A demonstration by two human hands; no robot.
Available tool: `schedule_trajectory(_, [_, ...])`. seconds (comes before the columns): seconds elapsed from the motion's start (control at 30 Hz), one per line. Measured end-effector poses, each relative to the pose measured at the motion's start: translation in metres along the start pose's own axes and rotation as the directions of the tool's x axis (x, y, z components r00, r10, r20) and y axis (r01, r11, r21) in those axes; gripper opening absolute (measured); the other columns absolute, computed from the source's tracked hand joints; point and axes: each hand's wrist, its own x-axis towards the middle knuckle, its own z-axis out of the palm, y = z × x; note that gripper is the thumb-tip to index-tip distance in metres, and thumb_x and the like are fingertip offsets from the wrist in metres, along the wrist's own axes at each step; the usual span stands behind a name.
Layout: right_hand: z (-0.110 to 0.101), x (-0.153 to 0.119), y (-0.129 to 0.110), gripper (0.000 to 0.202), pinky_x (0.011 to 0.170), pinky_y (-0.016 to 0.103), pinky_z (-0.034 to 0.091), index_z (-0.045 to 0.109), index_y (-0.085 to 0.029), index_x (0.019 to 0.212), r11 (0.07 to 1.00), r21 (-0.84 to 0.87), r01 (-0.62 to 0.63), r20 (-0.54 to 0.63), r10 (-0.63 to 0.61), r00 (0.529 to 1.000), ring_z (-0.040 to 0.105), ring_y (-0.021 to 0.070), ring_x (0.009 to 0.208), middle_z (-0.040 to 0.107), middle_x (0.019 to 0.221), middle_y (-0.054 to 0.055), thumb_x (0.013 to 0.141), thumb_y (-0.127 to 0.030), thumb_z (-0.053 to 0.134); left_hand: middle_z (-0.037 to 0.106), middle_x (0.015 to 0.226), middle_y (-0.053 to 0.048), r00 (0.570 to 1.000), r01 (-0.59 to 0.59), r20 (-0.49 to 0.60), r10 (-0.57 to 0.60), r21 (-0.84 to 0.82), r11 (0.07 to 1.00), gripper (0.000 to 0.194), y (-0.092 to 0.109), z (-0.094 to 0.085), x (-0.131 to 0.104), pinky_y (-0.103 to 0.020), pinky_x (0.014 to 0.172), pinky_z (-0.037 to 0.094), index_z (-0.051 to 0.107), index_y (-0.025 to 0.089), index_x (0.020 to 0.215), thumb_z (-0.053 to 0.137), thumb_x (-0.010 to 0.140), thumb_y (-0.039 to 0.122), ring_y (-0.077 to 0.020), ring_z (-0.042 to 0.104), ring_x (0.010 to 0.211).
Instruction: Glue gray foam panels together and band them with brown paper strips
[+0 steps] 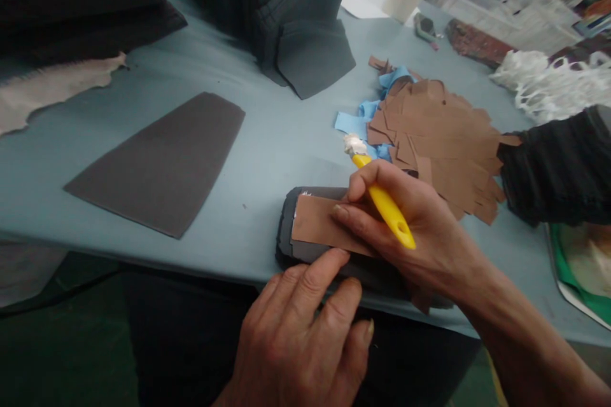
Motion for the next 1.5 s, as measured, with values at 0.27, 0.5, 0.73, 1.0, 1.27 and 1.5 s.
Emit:
schedule_trajectory(0.27, [0.002, 0.000, 0.004, 0.014, 0.058, 0.028, 0.040, 0.054, -0.022, 0.095, 0.998, 0.051, 0.042, -0.003, -0.042, 0.999, 0.046, 0.0095, 0.059, 0.053, 0.074, -0.006, 0.096, -0.023, 0.068, 0.078, 0.128, -0.012, 0.999, -0.032, 0.017, 0.031, 0.019, 0.999, 0.020, -0.003, -0.002, -0.001, -0.039, 0.086, 0.067, 0.066, 0.018, 0.120, 0.059, 0.103, 0.024, -0.0249, 0.078, 0.103])
schedule_trajectory(0.5, [0.002, 0.000, 0.004, 0.014, 0.057, 0.028, 0.039, 0.054, -0.022, 0.094, 0.998, 0.034, 0.048, -0.003, -0.048, 0.999, 0.044, 0.0091, 0.058, 0.052, 0.073, -0.007, 0.096, -0.022, 0.068, 0.078, 0.129, -0.013, 0.999, -0.029, 0.013, 0.029, 0.014, 0.999, 0.020, -0.003, -0.004, -0.005, -0.040, 0.089, 0.067, 0.067, 0.018, 0.120, 0.061, 0.102, 0.023, -0.0248, 0.078, 0.105])
schedule_trajectory(0.73, [0.001, 0.000, 0.002, 0.013, 0.050, 0.027, 0.037, 0.055, -0.023, 0.094, 0.999, 0.025, 0.039, -0.002, -0.039, 0.999, 0.041, 0.0098, 0.053, 0.047, 0.066, -0.008, 0.095, -0.022, 0.068, 0.077, 0.132, -0.013, 0.998, -0.051, 0.042, 0.051, 0.000, 0.999, 0.022, -0.007, -0.008, -0.001, -0.037, 0.093, 0.065, 0.066, 0.017, 0.123, 0.061, 0.103, 0.023, -0.0231, 0.077, 0.110])
schedule_trajectory(1.0, [0.000, 0.003, 0.002, 0.012, 0.053, 0.027, 0.039, 0.057, -0.022, 0.091, 0.999, 0.031, 0.023, -0.008, -0.023, 1.000, 0.043, 0.0094, 0.054, 0.046, 0.064, -0.009, 0.093, -0.024, 0.069, 0.078, 0.121, -0.006, 0.999, 0.025, 0.032, -0.025, -0.004, 1.000, 0.017, -0.006, -0.032, 0.001, -0.023, 0.101, 0.058, 0.066, 0.021, 0.121, 0.059, 0.105, 0.022, -0.0117, 0.074, 0.110])
schedule_trajectory(1.27, [-0.002, 0.003, 0.001, 0.013, 0.057, 0.029, 0.037, 0.057, -0.022, 0.090, 1.000, 0.023, 0.003, 0.003, -0.003, 1.000, 0.050, 0.0104, 0.061, 0.053, 0.069, -0.007, 0.092, -0.021, 0.070, 0.077, 0.118, 0.003, 0.954, 0.264, -0.136, -0.266, -0.033, 0.964, 0.024, -0.044, -0.037, 0.029, -0.024, 0.100, 0.057, 0.069, 0.026, 0.124, 0.065, 0.102, 0.021, -0.0108, 0.071, 0.102])
schedule_trajectory(1.5, [-0.002, 0.003, 0.000, 0.014, 0.058, 0.028, 0.036, 0.057, -0.022, 0.091, 0.999, 0.042, -0.002, 0.015, 0.002, 1.000, 0.050, 0.0099, 0.063, 0.055, 0.072, -0.007, 0.092, -0.018, 0.070, 0.077, 0.120, 0.002, 0.965, 0.227, -0.110, -0.239, -0.108, 0.968, 0.038, -0.050, -0.021, 0.042, -0.026, 0.098, 0.057, 0.063, 0.023, 0.136, 0.068, 0.099, 0.017, -0.0118, 0.069, 0.104])
